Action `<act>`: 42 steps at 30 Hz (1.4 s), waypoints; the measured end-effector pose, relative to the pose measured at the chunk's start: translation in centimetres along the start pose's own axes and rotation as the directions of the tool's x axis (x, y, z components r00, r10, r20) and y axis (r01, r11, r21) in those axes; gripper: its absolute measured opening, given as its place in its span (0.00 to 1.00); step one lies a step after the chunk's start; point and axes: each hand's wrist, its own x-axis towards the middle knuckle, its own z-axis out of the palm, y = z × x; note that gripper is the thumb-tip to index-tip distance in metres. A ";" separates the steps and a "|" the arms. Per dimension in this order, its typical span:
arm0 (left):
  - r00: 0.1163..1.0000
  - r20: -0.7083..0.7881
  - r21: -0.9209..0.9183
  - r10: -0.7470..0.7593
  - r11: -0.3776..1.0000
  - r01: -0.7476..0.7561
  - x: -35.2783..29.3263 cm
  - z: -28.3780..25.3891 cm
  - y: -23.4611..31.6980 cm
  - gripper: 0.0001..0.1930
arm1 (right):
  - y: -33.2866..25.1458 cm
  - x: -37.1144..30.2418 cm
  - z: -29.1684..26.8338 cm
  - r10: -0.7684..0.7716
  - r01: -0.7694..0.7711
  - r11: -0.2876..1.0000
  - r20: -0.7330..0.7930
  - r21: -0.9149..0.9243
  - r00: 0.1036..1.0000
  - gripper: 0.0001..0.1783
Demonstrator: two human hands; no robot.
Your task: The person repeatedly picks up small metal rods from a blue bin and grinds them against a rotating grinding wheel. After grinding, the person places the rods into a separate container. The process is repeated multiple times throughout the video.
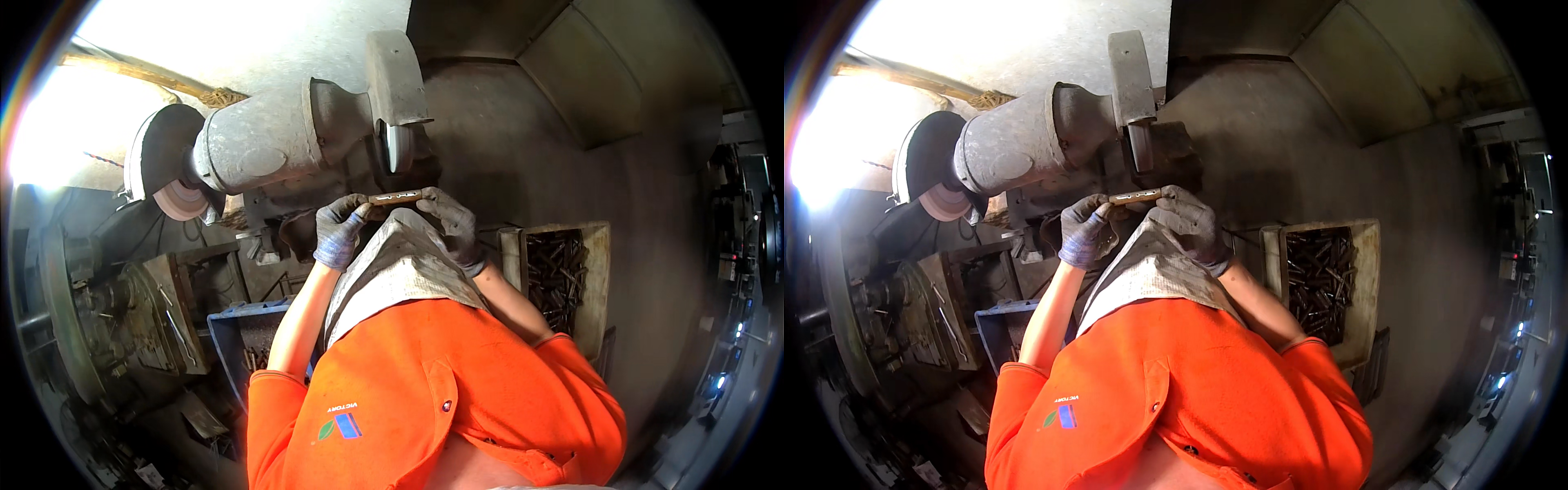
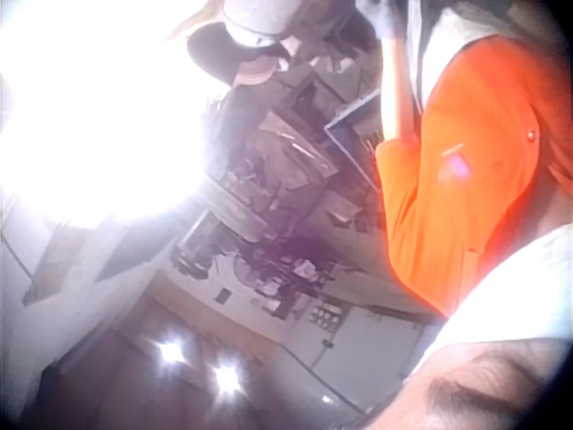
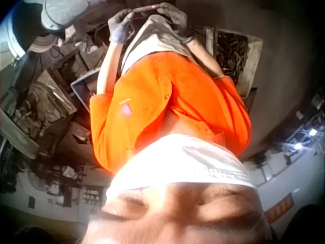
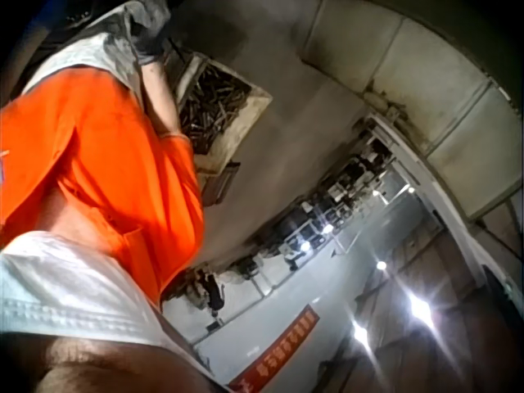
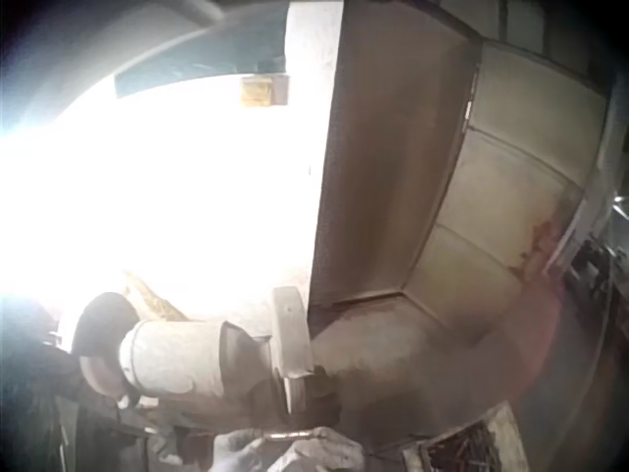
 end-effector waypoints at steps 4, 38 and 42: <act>0.999 0.009 -0.016 -0.034 0.999 0.034 -0.3 0.5 0.7 0.12 | -1.1 0.2 -1.2 -0.046 0.055 0.993 0.084 -0.108 0.995 0.16; 0.962 -0.273 0.157 -0.020 0.985 0.065 5.9 1.3 -5.1 0.07 | 5.7 -1.1 0.9 0.487 -0.421 0.857 -0.199 0.298 0.850 0.07; 0.947 -0.309 0.224 0.090 0.974 -0.020 6.6 -0.7 -6.4 0.08 | 5.2 -0.7 1.6 0.534 -0.506 0.836 -0.105 0.211 0.839 0.11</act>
